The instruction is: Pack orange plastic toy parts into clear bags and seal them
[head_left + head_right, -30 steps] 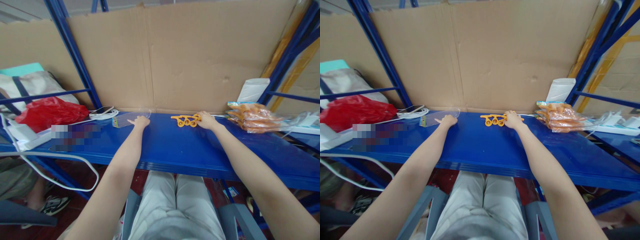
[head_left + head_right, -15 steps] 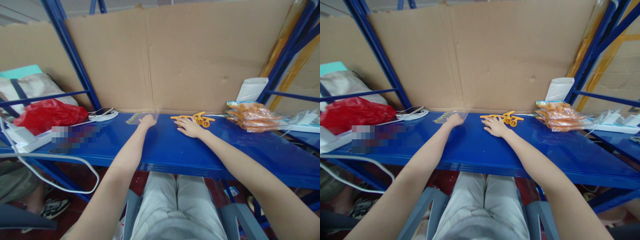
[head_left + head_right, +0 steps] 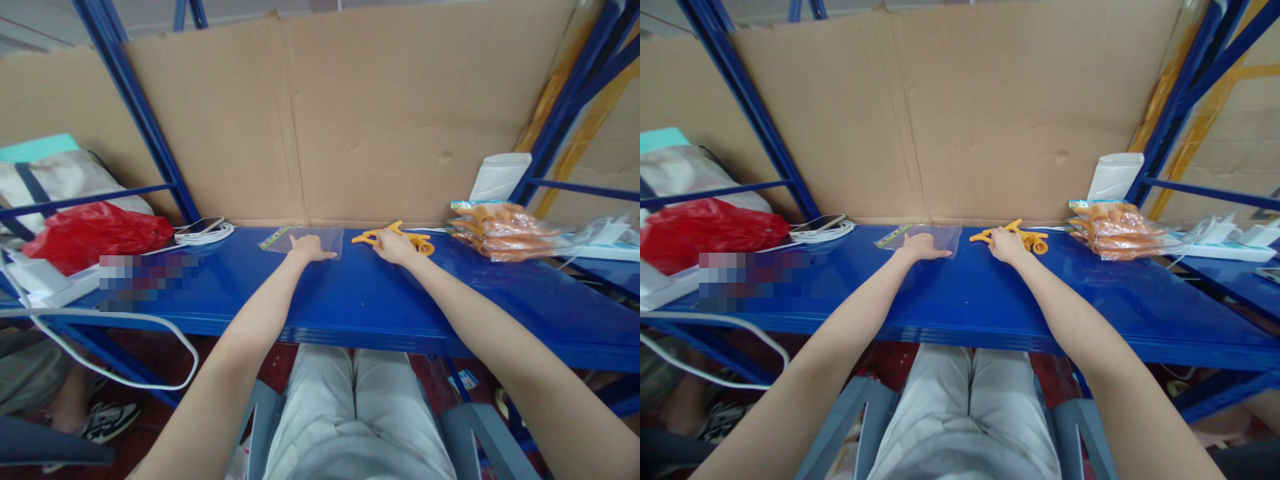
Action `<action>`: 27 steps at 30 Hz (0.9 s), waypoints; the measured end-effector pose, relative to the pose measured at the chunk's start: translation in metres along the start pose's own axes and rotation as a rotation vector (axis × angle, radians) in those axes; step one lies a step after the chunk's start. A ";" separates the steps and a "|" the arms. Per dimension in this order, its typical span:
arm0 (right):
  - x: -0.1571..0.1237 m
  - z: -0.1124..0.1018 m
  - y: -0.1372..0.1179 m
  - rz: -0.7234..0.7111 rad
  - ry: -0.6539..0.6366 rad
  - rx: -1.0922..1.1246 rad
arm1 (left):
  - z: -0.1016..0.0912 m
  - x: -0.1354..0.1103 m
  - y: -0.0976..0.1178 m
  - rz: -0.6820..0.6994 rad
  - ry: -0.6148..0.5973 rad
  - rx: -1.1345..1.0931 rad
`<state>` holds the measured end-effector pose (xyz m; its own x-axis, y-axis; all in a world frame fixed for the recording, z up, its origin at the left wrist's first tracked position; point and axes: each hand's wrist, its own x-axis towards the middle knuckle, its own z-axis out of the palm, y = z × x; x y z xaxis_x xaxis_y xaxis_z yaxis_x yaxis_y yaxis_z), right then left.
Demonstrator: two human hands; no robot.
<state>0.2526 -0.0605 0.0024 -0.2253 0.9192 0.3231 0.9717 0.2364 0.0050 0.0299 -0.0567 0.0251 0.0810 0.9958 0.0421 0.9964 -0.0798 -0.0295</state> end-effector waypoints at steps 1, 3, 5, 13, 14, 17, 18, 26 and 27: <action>0.001 -0.001 0.002 0.018 -0.003 0.006 | -0.001 -0.001 0.001 0.004 -0.002 -0.001; 0.002 -0.002 0.008 0.050 -0.016 0.022 | -0.002 -0.003 0.004 0.011 -0.001 -0.006; 0.004 -0.003 0.013 0.085 -0.037 0.045 | -0.004 -0.006 0.007 0.026 -0.001 -0.006; 0.007 -0.004 0.032 0.040 -0.088 0.109 | 0.002 -0.006 0.016 0.146 0.030 -0.029; 0.007 -0.005 0.033 0.023 -0.101 0.103 | 0.003 -0.004 0.016 0.166 0.044 -0.027; 0.007 -0.006 0.030 0.001 -0.150 0.079 | 0.008 -0.001 0.016 0.204 0.079 -0.003; 0.006 -0.006 0.029 0.000 -0.162 0.075 | 0.008 0.000 0.016 0.209 0.085 -0.002; 0.006 -0.010 0.028 0.030 -0.281 0.032 | 0.010 0.005 0.012 0.234 0.119 -0.134; 0.006 -0.009 0.029 0.035 -0.286 0.033 | 0.010 0.006 0.012 0.234 0.117 -0.147</action>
<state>0.2805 -0.0509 0.0133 -0.2071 0.9774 0.0421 0.9774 0.2085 -0.0338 0.0418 -0.0510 0.0148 0.3030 0.9384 0.1662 0.9426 -0.3209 0.0928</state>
